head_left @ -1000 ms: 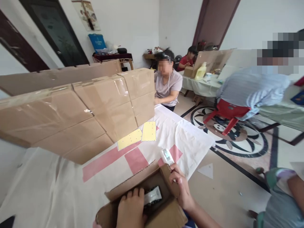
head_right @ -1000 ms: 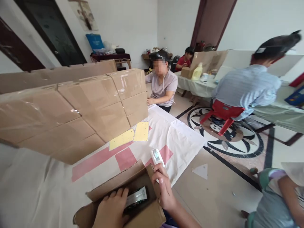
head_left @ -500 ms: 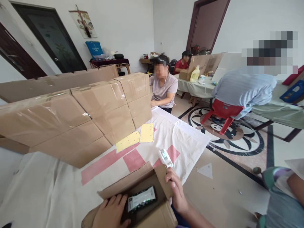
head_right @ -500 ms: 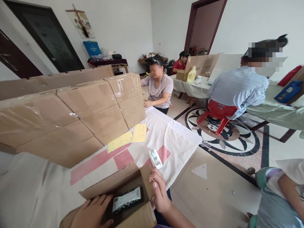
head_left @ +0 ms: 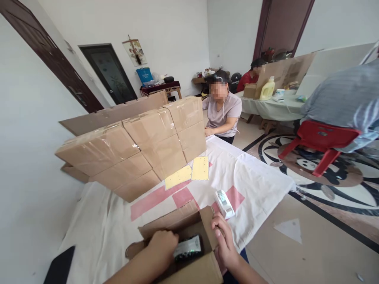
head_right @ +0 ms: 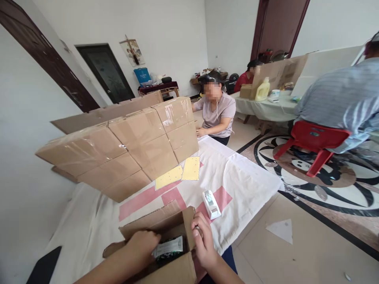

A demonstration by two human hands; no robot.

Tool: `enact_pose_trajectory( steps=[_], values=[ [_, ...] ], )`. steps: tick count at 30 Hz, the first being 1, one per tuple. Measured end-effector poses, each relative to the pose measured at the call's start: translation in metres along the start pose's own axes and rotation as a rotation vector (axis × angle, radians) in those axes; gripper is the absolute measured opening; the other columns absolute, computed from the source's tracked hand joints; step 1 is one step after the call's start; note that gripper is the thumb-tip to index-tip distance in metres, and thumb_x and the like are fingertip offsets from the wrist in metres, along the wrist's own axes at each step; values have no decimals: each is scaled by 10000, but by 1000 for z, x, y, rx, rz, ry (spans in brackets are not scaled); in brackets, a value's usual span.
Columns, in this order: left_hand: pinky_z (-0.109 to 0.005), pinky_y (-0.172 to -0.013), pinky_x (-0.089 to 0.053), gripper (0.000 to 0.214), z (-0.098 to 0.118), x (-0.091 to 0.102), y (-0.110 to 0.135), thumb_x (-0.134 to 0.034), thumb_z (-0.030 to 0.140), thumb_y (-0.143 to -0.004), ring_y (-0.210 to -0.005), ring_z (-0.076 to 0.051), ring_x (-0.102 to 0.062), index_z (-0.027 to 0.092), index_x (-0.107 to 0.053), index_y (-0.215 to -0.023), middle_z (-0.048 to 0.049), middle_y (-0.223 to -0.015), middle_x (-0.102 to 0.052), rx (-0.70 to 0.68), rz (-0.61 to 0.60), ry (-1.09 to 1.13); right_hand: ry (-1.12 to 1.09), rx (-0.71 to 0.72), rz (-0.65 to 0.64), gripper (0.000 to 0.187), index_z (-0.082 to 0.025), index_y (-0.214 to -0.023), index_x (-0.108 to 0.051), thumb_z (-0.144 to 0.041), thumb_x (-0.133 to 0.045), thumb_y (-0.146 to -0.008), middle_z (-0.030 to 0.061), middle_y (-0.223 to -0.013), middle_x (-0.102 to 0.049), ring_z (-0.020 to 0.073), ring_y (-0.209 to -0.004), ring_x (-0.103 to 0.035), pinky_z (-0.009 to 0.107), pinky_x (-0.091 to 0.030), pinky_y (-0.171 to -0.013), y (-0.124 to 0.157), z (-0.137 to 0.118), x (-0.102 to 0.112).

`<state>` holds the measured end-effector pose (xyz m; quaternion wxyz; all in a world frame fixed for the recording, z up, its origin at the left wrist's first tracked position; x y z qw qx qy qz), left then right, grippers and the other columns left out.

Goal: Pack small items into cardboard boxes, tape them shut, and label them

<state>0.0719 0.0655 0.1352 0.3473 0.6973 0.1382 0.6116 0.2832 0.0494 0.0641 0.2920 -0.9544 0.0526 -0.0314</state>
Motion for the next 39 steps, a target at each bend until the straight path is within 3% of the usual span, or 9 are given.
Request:
enact_pose_trajectory(
  steps=[3, 7, 12, 21, 30, 33, 36, 39],
  values=[
    [-523, -967, -576, 721, 21, -19, -32, -762, 153, -671, -1153, -441, -710, 69, -641, -1376, -261, -1300, -710, 5, -36, -75, -8, -9, 7, 280, -250, -912, -532, -383, -344, -1072, 32, -860, -553, 211, -808, -573, 324, -475, -704, 2, 4, -1],
    [-516, -963, -587, 575, 27, -37, -54, -795, 210, -674, -1113, -442, -726, 73, -735, -1230, -262, -1240, -734, -10, -40, -90, -4, 1, -13, 282, -254, -928, -547, -407, -357, -1068, 46, -880, -575, 233, -837, -595, 338, -480, -700, 1, 8, 1],
    [-536, -958, -594, 592, 17, -39, -50, -798, 238, -666, -1092, -454, -733, 53, -734, -1225, -282, -1168, -753, 56, -16, -29, -28, -37, -78, 265, -277, -951, -558, -419, -366, -1066, 41, -886, -585, 247, -844, -605, 348, -509, -709, 0, 8, 3],
    [-496, -941, -606, 709, 21, -40, -50, -823, 192, -649, -1094, -430, -736, 68, -673, -1331, -256, -1196, -752, 121, -5, -36, -70, -65, -67, 263, -274, -998, -582, -405, -368, -1076, 55, -977, -593, 233, -917, -602, 328, -519, -778, 9, 23, 2],
    [-511, -947, -597, 611, 16, -49, -58, -830, 296, -719, -1101, -422, -737, 82, -717, -1280, -267, -1220, -739, 127, -3, -52, -131, -113, -79, 289, -251, -975, -618, -459, -436, -1060, 62, -987, -615, 231, -930, -609, 311, -517, -806, 8, 44, 0],
    [-545, -934, -595, 655, 17, -39, -48, -825, 400, -746, -1076, -455, -739, 69, -712, -1299, -280, -1201, -743, 94, 18, -52, -143, -132, -89, 291, -259, -977, -617, -477, -442, -1055, 56, -977, -623, 226, -909, -614, 302, -521, -784, 4, 40, 2],
    [-587, -943, -589, 729, 20, -16, -21, -762, 551, -805, -1061, -483, -736, 65, -690, -1343, -266, -1206, -748, 27, 83, 67, -128, -158, -113, 264, -260, -986, -623, -479, -485, -1042, 54, -955, -645, 224, -892, -635, 296, -544, -771, 0, 37, 5],
    [-539, -990, -588, 605, 15, 5, 17, -706, 505, -871, -1122, -409, -729, 201, -666, -1393, -147, -1290, -748, -7, 312, 285, -106, -186, -143, 170, -261, -982, -635, -412, -565, -1017, 45, -899, -662, 215, -843, -664, 276, -566, -723, 2, 40, 7]
  ],
)
Point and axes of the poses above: each hand's wrist, its own y-axis away from the middle knuckle, its own x-axis out of the back of the hand, z = x × y, the point moved 2 cm from there along -y, towards the middle knuckle
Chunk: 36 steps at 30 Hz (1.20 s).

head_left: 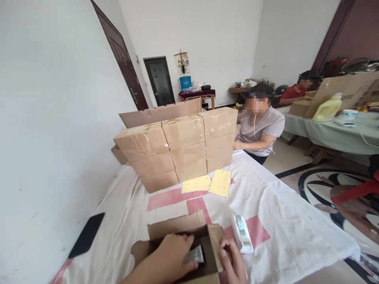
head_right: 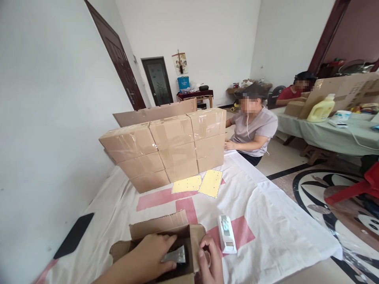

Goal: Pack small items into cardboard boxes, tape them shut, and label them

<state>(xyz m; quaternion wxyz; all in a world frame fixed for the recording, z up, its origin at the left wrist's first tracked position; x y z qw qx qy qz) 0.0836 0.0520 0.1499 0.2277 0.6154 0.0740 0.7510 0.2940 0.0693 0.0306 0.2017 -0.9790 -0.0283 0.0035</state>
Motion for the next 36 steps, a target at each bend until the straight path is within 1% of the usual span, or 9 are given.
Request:
enact_pose_trajectory(
  steps=[6, 8, 11, 14, 20, 24, 29, 33, 36],
  values=[
    [-506, -978, -590, 400, -56, -13, 83, -570, 445, -994, -1192, -337, -692, 292, -634, -1358, -105, -1323, -719, 113, 904, -71, -25, 178, 76, 316, -293, -1279, -620, -446, -461, -1052, 95, -1126, -707, 262, -1039, -697, 362, -596, -849, -2, -14, 5],
    [-614, -1058, -532, 630, -73, -37, 107, -577, 491, -982, -1338, -408, -598, 281, -446, -1561, -157, -1467, -620, 231, 995, -76, 10, 240, -77, 415, -285, -1363, -584, -494, -382, -1068, 112, -1204, -704, 281, -1116, -673, 414, -572, -908, -12, -29, 1],
    [-684, -1107, -486, 854, -74, -65, 130, -520, 493, -1017, -1512, -445, -416, 287, -51, -1701, -189, -1679, -371, 316, 837, 86, 139, 289, -520, 466, -270, -1263, -660, -535, -327, -1075, 95, -1122, -743, 274, -1020, -678, 457, -515, -913, -33, -47, -11],
    [-645, -1178, -440, 836, -56, -71, 137, -426, 484, -1068, -1568, -392, -325, 311, 108, -1687, -164, -1765, -114, 188, 636, 377, 161, 326, -677, 552, -226, -1169, -689, -565, -262, -1084, 92, -1043, -757, 248, -924, -699, 469, -471, -910, -46, -55, -19],
    [-589, -1248, -366, 1133, -43, -60, 119, -503, 844, -867, -1544, -390, -378, 249, -27, -1705, -192, -1716, -274, -263, 415, 410, 216, 290, -545, 482, -251, -1111, -722, -458, -287, -1091, 83, -1164, -770, 289, -1099, -619, 537, -449, -999, -37, -51, -11],
    [-566, -1305, -285, 864, -47, -63, 121, -723, 401, -957, -1547, -323, -399, 258, -262, -1673, -111, -1549, -580, -413, 514, 173, 280, 296, -422, 422, -272, -1224, -708, -390, -336, -1062, 95, -1306, -705, 327, -1214, -577, 570, -486, -1006, -18, -46, 12],
    [-600, -1288, -307, 627, -47, -61, 115, -627, 157, -984, -1555, -314, -387, 309, -453, -1567, -59, -1377, -708, -215, 747, 205, 355, 420, -297, 583, -269, -1343, -647, -662, -427, -973, 152, -1398, -515, 354, -1138, -606, 570, -573, -892, 1, -41, 26],
    [-665, -1261, -291, 900, -47, -55, 95, -768, 346, -907, -1599, -435, -214, 242, -272, -1650, -192, -1663, -348, 214, 918, 224, 408, 323, -254, 485, -332, -1403, -556, -465, -626, -942, 134, -1396, -456, 333, -1186, -593, 554, -579, -941, 3, -43, 10],
    [-707, -1256, -236, 1082, -46, -51, 81, -758, 421, -899, -1608, -469, -112, 216, -46, -1687, -228, -1707, -187, 286, 819, 272, 405, 235, -195, 585, -338, -1436, -486, -351, -701, -892, 141, -1457, -401, 341, -1284, -548, 542, -578, -965, -2, -40, -6]
  ],
)
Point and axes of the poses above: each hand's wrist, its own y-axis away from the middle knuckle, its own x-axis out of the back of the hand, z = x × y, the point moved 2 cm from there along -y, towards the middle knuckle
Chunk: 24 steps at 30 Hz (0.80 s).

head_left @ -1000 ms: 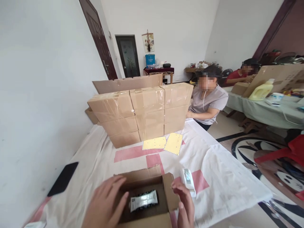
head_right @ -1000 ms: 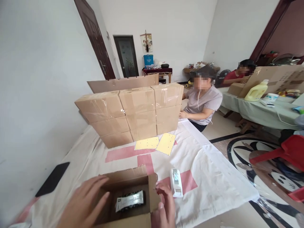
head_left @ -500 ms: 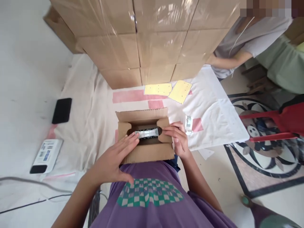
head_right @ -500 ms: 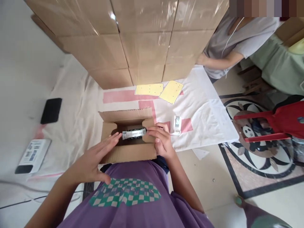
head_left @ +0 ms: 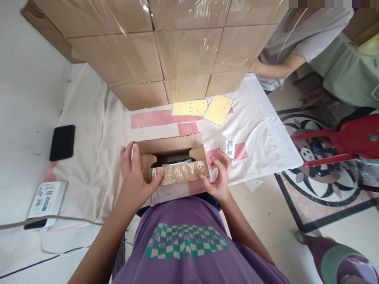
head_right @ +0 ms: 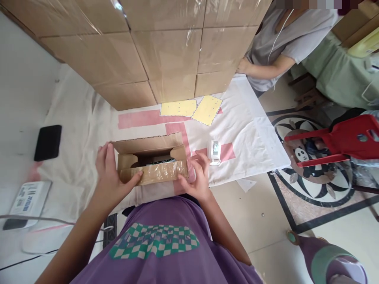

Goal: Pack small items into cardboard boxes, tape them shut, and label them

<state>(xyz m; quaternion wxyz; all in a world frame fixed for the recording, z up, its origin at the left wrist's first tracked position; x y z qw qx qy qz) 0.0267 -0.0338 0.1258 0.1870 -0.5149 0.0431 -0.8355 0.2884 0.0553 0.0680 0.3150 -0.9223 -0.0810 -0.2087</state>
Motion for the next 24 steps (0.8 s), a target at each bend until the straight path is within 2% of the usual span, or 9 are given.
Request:
enact_pose_trajectory(
  steps=[2, 6, 8, 11, 13, 15, 17, 19, 24],
  values=[
    [-694, -1262, -228, 1041, 3, 0, -6, -718, 406, -925, -1616, -452, -89, 221, -32, -1687, -210, -1700, -216, -28, -46, 3, -35, -9, -4, 590, -317, -1452, -463, -385, -674, -905, 150, -1455, -416, 352, -1339, -516, 560, -562, -1006, -5, 3, -9],
    [-708, -1278, -69, 917, 9, 11, -14, -712, 434, -921, -1624, -459, -7, 207, -218, -1660, -189, -1721, -219, -123, -31, -125, -124, 36, -19, 465, -297, -1413, -509, -326, -578, -953, 133, -1361, -527, 313, -1306, -557, 554, -528, -1067, -15, 10, -24],
    [-728, -1263, -17, 899, 11, 16, -19, -688, 480, -934, -1618, -467, -66, 205, -231, -1658, -193, -1716, -258, -135, -83, -178, -178, 34, 7, 455, -290, -1410, -510, -288, -556, -958, 131, -1332, -555, 298, -1282, -574, 532, -540, -1049, -20, 12, -29],
    [-696, -1252, -156, 891, 13, 21, -23, -646, 507, -962, -1532, -441, -336, 195, -203, -1669, -199, -1624, -425, -128, -128, -234, -213, 24, 24, 439, -282, -1408, -501, -291, -547, -971, 132, -1317, -579, 297, -1282, -576, 526, -541, -1038, -24, 15, -33],
    [-635, -1230, -262, 736, 16, 20, -22, -610, 473, -997, -1391, -382, -516, 223, -331, -1630, -160, -1504, -562, -174, -175, -268, -215, 14, 7, 444, -278, -1411, -491, -333, -568, -976, 136, -1327, -587, 302, -1278, -578, 514, -552, -1009, -22, 18, -31],
    [-569, -1190, -353, 534, 20, 14, -17, -558, 443, -1033, -1303, -347, -583, 247, -512, -1528, -128, -1416, -635, -247, -264, -281, -210, -8, -29, 480, -275, -1417, -482, -397, -599, -968, 143, -1337, -587, 313, -1264, -586, 494, -570, -952, -16, 23, -26],
    [-540, -1137, -418, 464, 22, 7, -10, -510, 463, -1050, -1319, -360, -571, 251, -606, -1452, -132, -1418, -639, -285, -333, -291, -193, -50, -40, 486, -273, -1402, -493, -437, -612, -959, 146, -1334, -586, 322, -1241, -597, 488, -574, -911, -8, 32, -17],
    [-557, -1119, -430, 536, 22, 1, -4, -496, 545, -1038, -1365, -393, -532, 240, -607, -1464, -157, -1470, -602, -279, -355, -318, -149, -110, 27, 413, -270, -1347, -529, -416, -600, -967, 138, -1293, -598, 322, -1223, -602, 498, -562, -914, 0, 45, -4],
    [-653, -1199, -296, 666, 22, -1, -1, -508, 668, -991, -1385, -434, -518, 242, -579, -1498, -185, -1529, -554, -293, -360, -395, -61, -279, 354, 171, -257, -1158, -589, -329, -545, -1010, 108, -1142, -598, 275, -1115, -619, 424, -562, -803, 9, 74, 29]
  ],
)
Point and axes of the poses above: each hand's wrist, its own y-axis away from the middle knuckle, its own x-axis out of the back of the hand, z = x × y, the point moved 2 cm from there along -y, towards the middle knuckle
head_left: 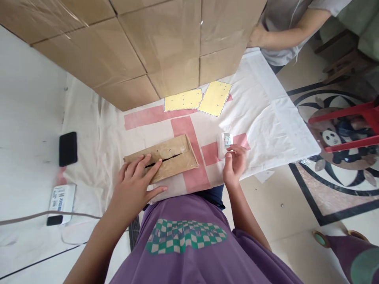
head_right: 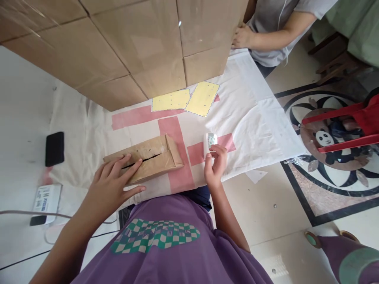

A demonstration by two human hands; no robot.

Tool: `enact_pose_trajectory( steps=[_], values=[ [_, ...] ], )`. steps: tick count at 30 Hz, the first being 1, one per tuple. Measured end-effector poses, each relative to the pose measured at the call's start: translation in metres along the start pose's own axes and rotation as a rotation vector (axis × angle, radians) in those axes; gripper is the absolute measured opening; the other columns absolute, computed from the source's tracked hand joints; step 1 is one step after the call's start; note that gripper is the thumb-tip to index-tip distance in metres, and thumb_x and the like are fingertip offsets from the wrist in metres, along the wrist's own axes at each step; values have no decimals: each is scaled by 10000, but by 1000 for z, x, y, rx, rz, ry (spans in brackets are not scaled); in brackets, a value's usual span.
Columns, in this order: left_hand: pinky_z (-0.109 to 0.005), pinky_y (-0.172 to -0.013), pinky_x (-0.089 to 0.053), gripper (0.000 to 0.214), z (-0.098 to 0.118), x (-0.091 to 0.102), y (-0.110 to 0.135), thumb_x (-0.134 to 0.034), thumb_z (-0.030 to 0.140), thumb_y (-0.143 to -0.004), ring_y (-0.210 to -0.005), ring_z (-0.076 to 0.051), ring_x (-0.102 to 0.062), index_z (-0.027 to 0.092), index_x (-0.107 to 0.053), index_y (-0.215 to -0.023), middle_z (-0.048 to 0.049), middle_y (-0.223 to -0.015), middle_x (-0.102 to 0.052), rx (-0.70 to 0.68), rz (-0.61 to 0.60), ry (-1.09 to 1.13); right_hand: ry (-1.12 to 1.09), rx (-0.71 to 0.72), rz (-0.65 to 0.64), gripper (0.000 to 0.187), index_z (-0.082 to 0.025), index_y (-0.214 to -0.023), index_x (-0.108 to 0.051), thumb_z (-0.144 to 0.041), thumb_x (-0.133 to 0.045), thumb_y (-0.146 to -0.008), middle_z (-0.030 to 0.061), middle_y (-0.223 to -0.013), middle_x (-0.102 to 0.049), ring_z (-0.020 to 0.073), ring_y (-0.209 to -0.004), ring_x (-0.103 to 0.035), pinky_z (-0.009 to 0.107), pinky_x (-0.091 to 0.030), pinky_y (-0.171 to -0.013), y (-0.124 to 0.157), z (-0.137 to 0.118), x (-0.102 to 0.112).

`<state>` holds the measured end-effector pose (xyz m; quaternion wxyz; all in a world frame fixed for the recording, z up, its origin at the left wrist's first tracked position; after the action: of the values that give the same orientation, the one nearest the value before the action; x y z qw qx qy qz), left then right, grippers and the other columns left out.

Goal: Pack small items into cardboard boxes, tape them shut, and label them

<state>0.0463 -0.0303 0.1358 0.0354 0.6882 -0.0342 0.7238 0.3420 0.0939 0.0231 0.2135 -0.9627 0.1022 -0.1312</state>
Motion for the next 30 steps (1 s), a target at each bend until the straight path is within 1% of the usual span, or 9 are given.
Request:
enact_pose_trajectory(
  steps=[3, 5, 8, 11, 13, 16, 19, 23, 30],
  values=[
    [-659, -1214, -272, 623, 9, 13, -2, -552, 592, -1003, -1335, -408, -572, 261, -520, -1530, -159, -1476, -601, 5, 76, 10, 26, -16, 94, 109, -245, -1040, -597, -321, -520, -1024, 92, -1068, -599, 252, -1072, -629, 431, -565, -846, -8, 4, 17],
    [-602, -1179, -360, 573, 25, 22, -7, -639, 484, -984, -1290, -367, -610, 295, -513, -1509, -122, -1419, -640, -30, 194, 75, 70, -22, 93, 112, -236, -999, -615, -309, -531, -1012, 82, -1038, -612, 240, -1049, -632, 440, -551, -902, -13, 5, 25],
    [-469, -1062, -495, 429, 71, 22, -22, -705, 261, -942, -1169, -271, -675, 314, -591, -1352, -58, -1273, -711, -313, 316, 279, 108, -149, -19, 138, -215, -976, -676, -297, -566, -972, 83, -1055, -631, 227, -1038, -633, 385, -543, -850, -20, 14, 32],
    [-397, -1074, -520, 381, 129, -3, -50, -621, 120, -955, -1200, -217, -671, 249, -591, -1312, -62, -1268, -720, -580, 281, 521, 134, -332, -162, 210, -191, -853, -698, -330, -571, -947, 82, -1027, -629, 214, -1003, -622, 357, -526, -836, -24, 28, 32],
    [-411, -1125, -509, 481, 161, -31, -75, -572, 173, -994, -1372, -247, -585, 208, -476, -1464, -142, -1444, -625, -517, 272, 646, 148, -410, -227, 267, -186, -769, -673, -346, -553, -947, 77, -967, -627, 203, -949, -611, 355, -509, -846, -28, 34, 32],
    [-610, -1267, -330, 737, 190, -76, -111, -615, 193, -950, -1588, -352, -305, 239, -289, -1609, -196, -1671, -361, -470, 184, 654, 137, -513, -327, 306, -191, -728, -642, -393, -550, -939, 50, -816, -631, 182, -807, -589, 336, -488, -756, -36, 37, 34],
    [-686, -1278, -257, 938, 189, -112, -140, -746, 255, -862, -1626, -410, -146, 220, -216, -1635, -221, -1716, -242, -302, 225, 624, 114, -535, -375, 355, -190, -652, -625, -462, -601, -878, 16, -631, -593, 168, -647, -561, 309, -454, -613, -44, 37, 37],
    [-688, -1257, -297, 985, 175, -148, -164, -744, 166, -811, -1605, -418, -226, 222, -196, -1628, -251, -1713, -218, -231, 244, 632, 138, -484, -280, 398, -207, -519, -540, -492, -650, -773, 21, -579, -578, 180, -604, -582, 317, -469, -603, -48, 40, 32],
    [-613, -1234, -385, 1046, 175, -171, -174, -770, 126, -728, -1572, -401, -319, 249, -202, -1599, -245, -1674, -269, -244, 210, 741, 330, -384, -119, 274, -218, -545, -568, -363, -648, -764, 107, -861, -671, 231, -821, -670, 336, -517, -704, -38, 45, 23]
  ],
)
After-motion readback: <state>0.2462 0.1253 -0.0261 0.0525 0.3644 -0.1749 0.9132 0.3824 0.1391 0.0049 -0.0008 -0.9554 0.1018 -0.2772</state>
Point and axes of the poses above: each hand's wrist, its own y-axis away from the middle knuckle, its own x-axis out of the back of the hand, z = x × y, the point moved 2 cm from there along -y, towards the middle knuckle
